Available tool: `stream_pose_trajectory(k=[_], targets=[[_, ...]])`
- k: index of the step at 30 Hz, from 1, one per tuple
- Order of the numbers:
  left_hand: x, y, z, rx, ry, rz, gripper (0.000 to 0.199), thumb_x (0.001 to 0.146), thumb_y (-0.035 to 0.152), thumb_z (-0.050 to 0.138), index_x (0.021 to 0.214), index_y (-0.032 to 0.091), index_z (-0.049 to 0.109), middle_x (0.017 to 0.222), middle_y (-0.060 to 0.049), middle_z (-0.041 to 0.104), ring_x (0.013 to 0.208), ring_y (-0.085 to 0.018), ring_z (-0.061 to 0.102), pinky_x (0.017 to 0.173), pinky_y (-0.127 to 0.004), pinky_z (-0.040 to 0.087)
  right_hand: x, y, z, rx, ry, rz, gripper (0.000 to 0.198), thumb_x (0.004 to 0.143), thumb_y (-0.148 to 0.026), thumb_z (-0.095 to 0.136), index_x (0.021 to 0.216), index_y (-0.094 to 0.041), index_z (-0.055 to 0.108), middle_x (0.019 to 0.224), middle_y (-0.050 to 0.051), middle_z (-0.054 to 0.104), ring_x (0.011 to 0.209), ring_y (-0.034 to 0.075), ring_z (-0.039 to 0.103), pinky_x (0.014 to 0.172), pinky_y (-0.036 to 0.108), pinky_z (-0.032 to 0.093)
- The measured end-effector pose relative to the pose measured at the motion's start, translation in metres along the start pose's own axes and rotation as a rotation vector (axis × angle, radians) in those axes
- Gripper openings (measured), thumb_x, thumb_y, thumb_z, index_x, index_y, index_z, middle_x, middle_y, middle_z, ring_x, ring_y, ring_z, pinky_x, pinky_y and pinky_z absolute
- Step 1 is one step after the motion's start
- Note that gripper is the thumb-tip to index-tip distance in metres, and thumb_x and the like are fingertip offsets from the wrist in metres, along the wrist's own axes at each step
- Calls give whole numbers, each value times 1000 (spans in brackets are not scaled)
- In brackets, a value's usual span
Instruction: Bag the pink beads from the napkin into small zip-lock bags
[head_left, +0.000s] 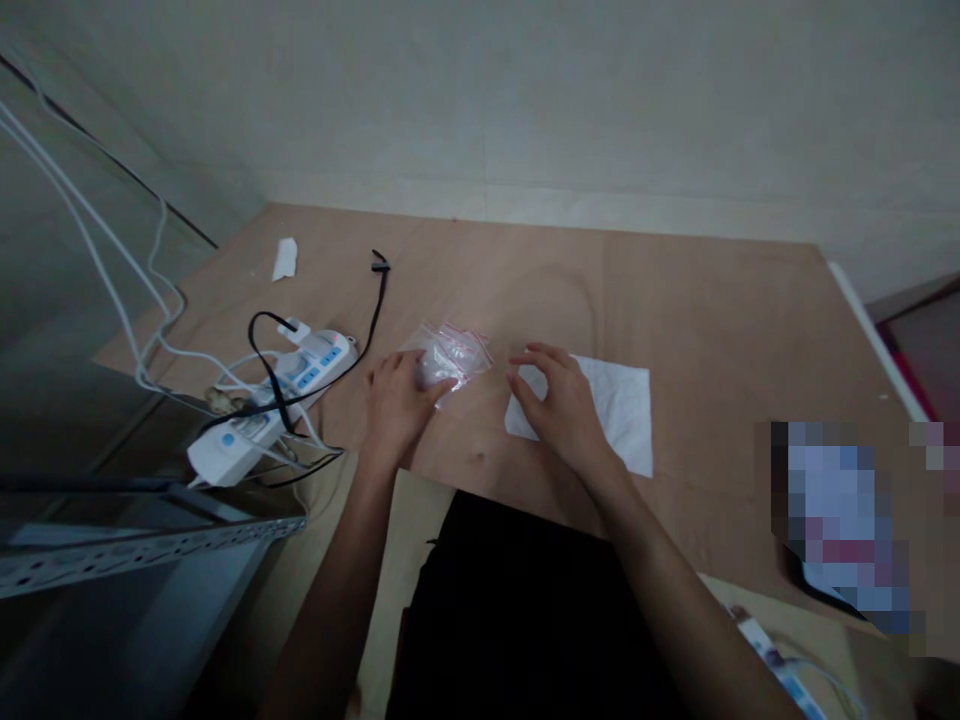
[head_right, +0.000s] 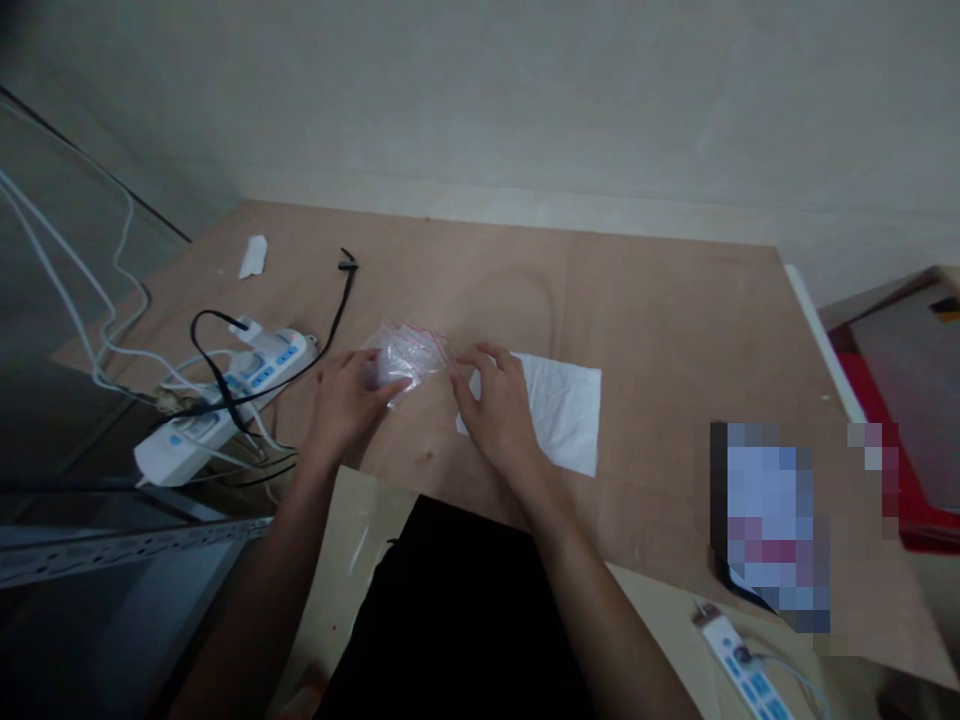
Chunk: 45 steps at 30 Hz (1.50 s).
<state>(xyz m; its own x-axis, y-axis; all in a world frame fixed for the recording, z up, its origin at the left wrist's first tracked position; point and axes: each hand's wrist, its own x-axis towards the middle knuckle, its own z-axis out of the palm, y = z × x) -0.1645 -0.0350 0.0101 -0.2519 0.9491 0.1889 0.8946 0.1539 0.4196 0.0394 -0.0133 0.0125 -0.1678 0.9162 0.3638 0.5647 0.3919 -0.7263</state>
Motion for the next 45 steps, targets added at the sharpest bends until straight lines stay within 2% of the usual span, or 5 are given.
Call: stream_pose_trajectory(k=[12,27,33,41,45], targets=[[-21,3,12,66,197,82,46,84,37,66,126,19,58,143,-16,54,125,-37,52,105,-52,33,-17,-2,-3,83,-6,40,17,88,-26,58,98,-22,72,117,12,69,114,27,60,103,49,44],[-20,14,13,166,228,-20,45,82,31,67,123,15,60,111,-15,66,110,-35,55,96,-52,35,-31,7,-13,37,32,22,18,88,-25,57,96,-19,73,114,14,70,110,28,63,98,51,48],[-18,23,-5,-285,173,49,31,76,27,70,105,17,63,88,-4,67,78,-20,62,75,-35,47,-27,5,-20,130,41,31,18,88,-26,57,96,-21,73,112,12,71,109,27,64,97,50,49],[-23,78,-8,-977,-301,122,19,73,32,77,73,19,64,68,2,65,64,-13,59,64,-26,46,-19,-7,-58,455,-147,109,15,87,-30,64,92,-22,76,89,4,77,79,16,69,70,29,54],[-30,100,4,-794,37,117,28,67,35,81,82,19,63,81,0,65,78,-16,60,75,-30,47,-28,-6,-76,341,19,82,13,86,-24,65,89,-24,78,83,3,77,70,14,67,62,27,52]])
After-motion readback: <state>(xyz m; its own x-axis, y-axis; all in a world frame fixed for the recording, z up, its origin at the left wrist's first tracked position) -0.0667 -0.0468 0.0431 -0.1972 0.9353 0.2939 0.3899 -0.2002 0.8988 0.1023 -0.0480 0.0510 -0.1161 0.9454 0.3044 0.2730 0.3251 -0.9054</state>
